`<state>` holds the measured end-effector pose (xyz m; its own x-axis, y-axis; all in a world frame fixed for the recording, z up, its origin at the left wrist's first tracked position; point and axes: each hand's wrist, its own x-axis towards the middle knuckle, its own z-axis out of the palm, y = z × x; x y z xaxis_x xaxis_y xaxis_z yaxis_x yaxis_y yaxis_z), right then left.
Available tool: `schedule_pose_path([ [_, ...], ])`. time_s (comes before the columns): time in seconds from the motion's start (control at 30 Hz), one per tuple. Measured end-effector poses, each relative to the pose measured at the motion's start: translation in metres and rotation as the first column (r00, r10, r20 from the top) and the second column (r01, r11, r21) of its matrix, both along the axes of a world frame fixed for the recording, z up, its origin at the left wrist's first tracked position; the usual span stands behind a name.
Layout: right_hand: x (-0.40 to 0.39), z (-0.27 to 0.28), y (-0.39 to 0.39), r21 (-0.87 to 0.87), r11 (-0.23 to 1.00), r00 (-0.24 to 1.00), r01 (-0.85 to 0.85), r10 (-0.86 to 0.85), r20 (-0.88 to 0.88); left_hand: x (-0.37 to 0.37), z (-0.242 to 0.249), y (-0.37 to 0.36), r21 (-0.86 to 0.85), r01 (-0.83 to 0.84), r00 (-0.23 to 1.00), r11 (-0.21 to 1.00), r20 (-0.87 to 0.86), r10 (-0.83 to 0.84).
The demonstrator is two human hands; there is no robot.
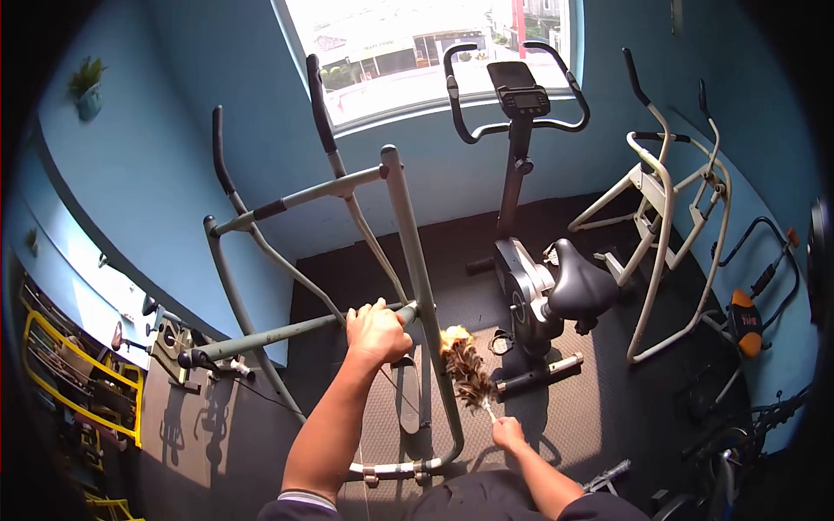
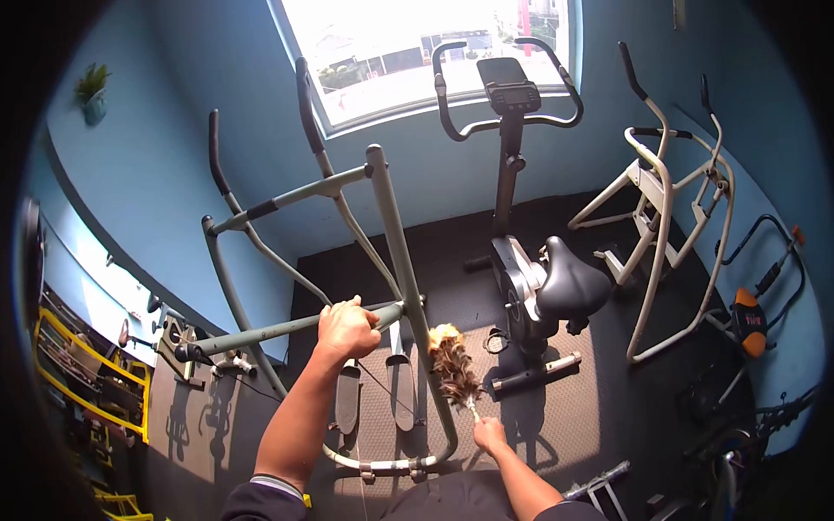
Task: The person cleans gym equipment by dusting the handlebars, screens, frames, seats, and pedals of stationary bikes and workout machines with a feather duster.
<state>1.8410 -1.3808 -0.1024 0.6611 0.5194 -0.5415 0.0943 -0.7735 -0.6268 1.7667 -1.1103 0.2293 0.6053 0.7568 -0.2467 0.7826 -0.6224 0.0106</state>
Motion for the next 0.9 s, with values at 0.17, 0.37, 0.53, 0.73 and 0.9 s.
schedule_pose_path([
  [0.17,0.046,0.069,0.046,0.379,0.922,0.957,-0.076,-0.040,0.287,0.013,0.007,0.013,-0.213,-0.183,0.981,0.960,-0.103,0.164],
  [0.37,0.171,0.085,0.114,0.401,0.855,0.836,-0.330,0.068,0.545,0.036,0.009,0.014,-0.215,-0.447,0.891,0.868,-0.199,0.409],
  [0.53,0.237,0.145,0.201,0.501,0.782,0.843,-0.372,0.058,0.535,0.046,-0.014,0.011,0.003,-0.622,0.750,0.783,-0.286,0.597],
  [0.73,0.212,0.087,0.176,0.502,0.769,0.881,-0.397,0.164,0.445,0.045,-0.011,-0.004,0.080,-0.665,0.737,0.743,-0.089,0.670],
  [0.9,0.199,0.002,0.079,0.389,0.800,0.864,-0.458,0.295,0.408,0.047,-0.018,-0.005,0.127,-0.682,0.722,0.720,-0.038,0.691],
])
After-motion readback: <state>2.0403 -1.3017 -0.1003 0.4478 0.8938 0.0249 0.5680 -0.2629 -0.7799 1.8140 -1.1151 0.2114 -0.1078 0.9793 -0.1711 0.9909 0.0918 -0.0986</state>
